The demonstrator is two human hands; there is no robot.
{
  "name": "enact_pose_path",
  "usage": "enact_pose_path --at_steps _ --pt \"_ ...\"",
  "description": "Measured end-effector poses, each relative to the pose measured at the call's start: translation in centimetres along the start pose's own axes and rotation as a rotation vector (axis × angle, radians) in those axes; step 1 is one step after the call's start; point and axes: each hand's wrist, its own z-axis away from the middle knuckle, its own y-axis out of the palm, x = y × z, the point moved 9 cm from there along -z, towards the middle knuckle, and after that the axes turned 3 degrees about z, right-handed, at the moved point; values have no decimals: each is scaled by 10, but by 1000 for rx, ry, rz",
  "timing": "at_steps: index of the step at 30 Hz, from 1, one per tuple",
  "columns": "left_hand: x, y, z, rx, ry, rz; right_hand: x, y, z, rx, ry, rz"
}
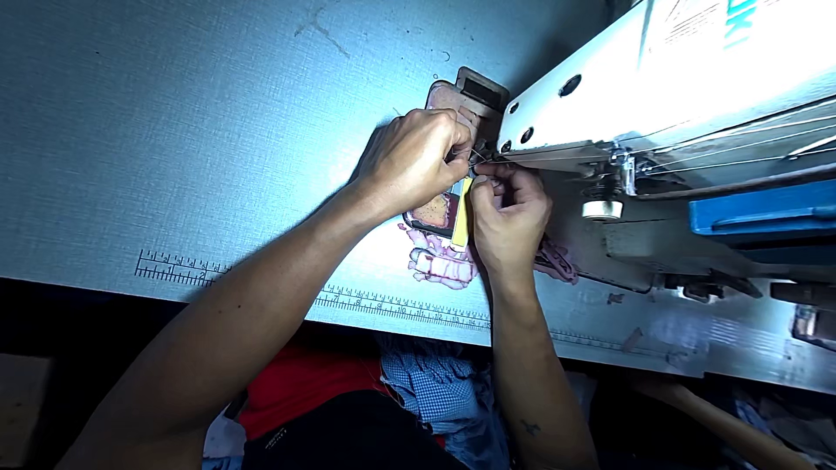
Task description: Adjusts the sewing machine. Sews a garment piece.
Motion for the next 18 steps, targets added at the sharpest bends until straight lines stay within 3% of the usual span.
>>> enact_pose_path --at_steps 18 --pt "5 15 -5 103 7 -75 5 0 -3 -30 -38 0"
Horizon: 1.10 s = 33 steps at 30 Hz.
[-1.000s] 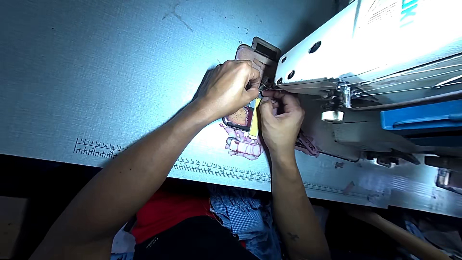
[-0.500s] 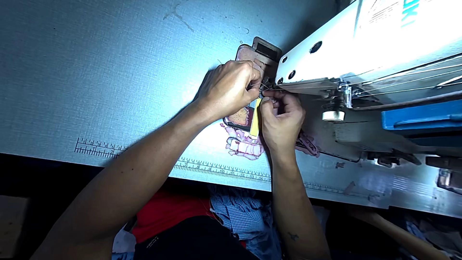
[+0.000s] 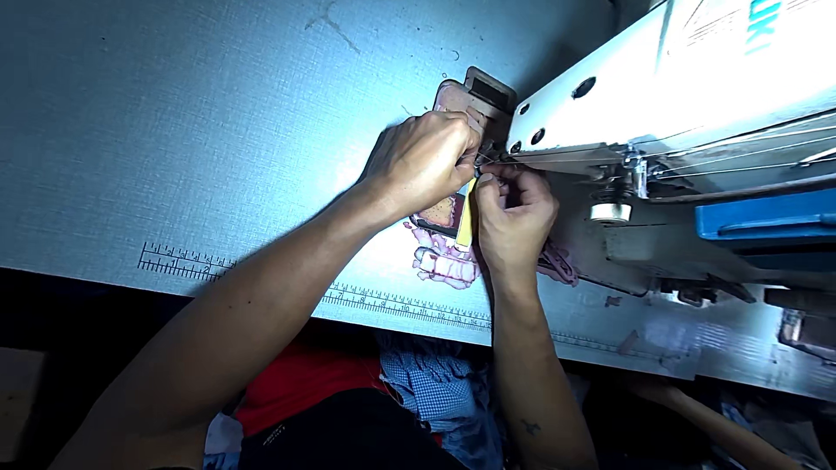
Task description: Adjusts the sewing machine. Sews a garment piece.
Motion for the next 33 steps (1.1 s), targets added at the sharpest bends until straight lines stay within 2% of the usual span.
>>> enact_pose_path --at_steps 5,17,27,33 --pt "0 1 0 14 -21 -30 -6 -2 7 20 53 61" --pt "-2 -5 2 -31 -39 16 -5 -3 8 18 49 42" --pt "-3 -7 4 -71 10 32 -2 -2 8 21 50 -9" --pt "1 -3 1 -56 18 34 -4 4 -8 -35 44 4"
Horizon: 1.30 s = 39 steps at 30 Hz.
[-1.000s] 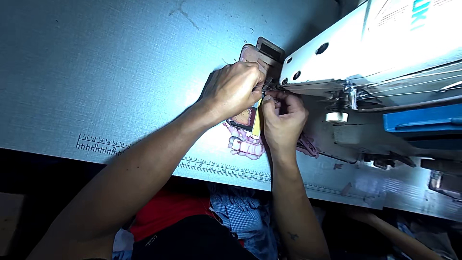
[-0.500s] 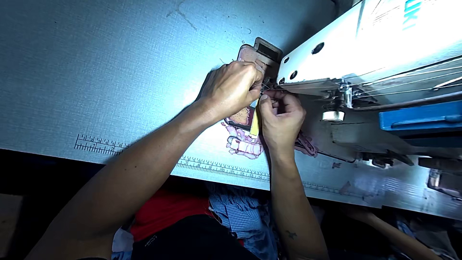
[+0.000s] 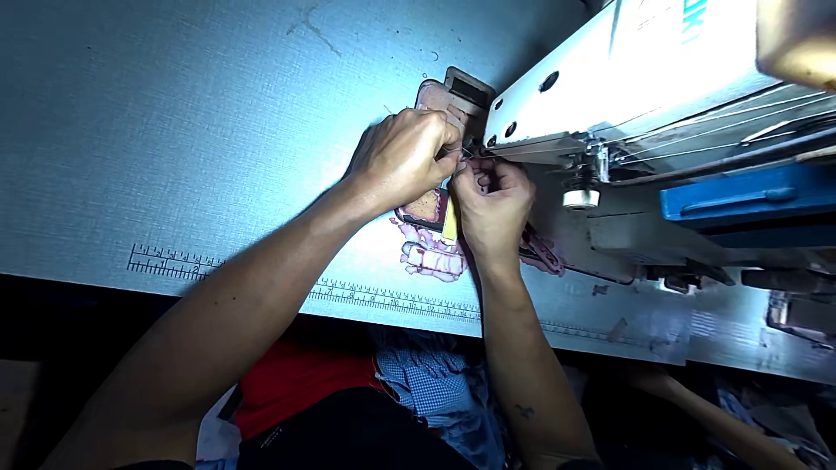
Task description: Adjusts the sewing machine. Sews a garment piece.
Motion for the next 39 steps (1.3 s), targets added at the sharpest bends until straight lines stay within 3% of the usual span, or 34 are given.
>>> enact_pose_path --at_steps 5,12,16,20,23,27,30,32,34,36,39 --pt "-2 4 0 31 42 -36 4 5 -5 27 12 23" --pt "-16 2 12 -80 197 -83 6 -4 6 57 -31 -94" --pt "-37 -15 36 -152 296 -130 20 -28 30 282 -226 -306" --pt "-69 1 73 42 357 -149 47 -46 81 635 -508 -446" --pt "-83 19 97 99 396 -111 54 -48 122 891 -549 -556" --pt "-102 25 131 143 348 -123 26 -68 151 963 -366 -428" --pt "-128 31 192 73 336 79 -50 -91 200 1003 -48 -59" --pt "-114 67 229 156 245 217 -112 -95 239 1030 193 127" --pt "-76 126 254 388 11 245 -158 -81 282 1061 345 247" --pt "-46 179 274 575 -230 242 -175 -70 319 1076 355 308" --pt "-28 229 263 612 -182 153 -173 -72 311 956 282 288"
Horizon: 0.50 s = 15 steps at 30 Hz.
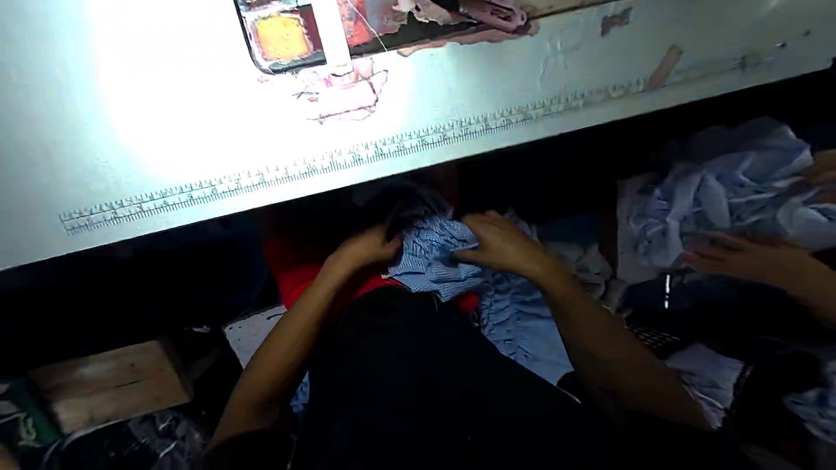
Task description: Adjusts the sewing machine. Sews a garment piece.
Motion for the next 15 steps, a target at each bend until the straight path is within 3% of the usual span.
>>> enact_pose_path --at_steps 3,6,8,10,12,15 --pt "1 -6 -13 29 -50 -99 10 -25 14 -111 -85 -148" --pt "-17 -43 -8 -120 45 -15 12 -58 20 -343 -162 -353" --pt "-28 -55 4 -205 96 16 5 -71 23 -563 -63 -355" --pt "-28 -45 17 -168 98 56 13 -75 31 -669 19 -212" --pt "-13 -22 22 -58 20 62 36 -66 37 -636 -47 -91" --pt "19 17 19 78 -193 94 52 -18 29 -473 -110 69"
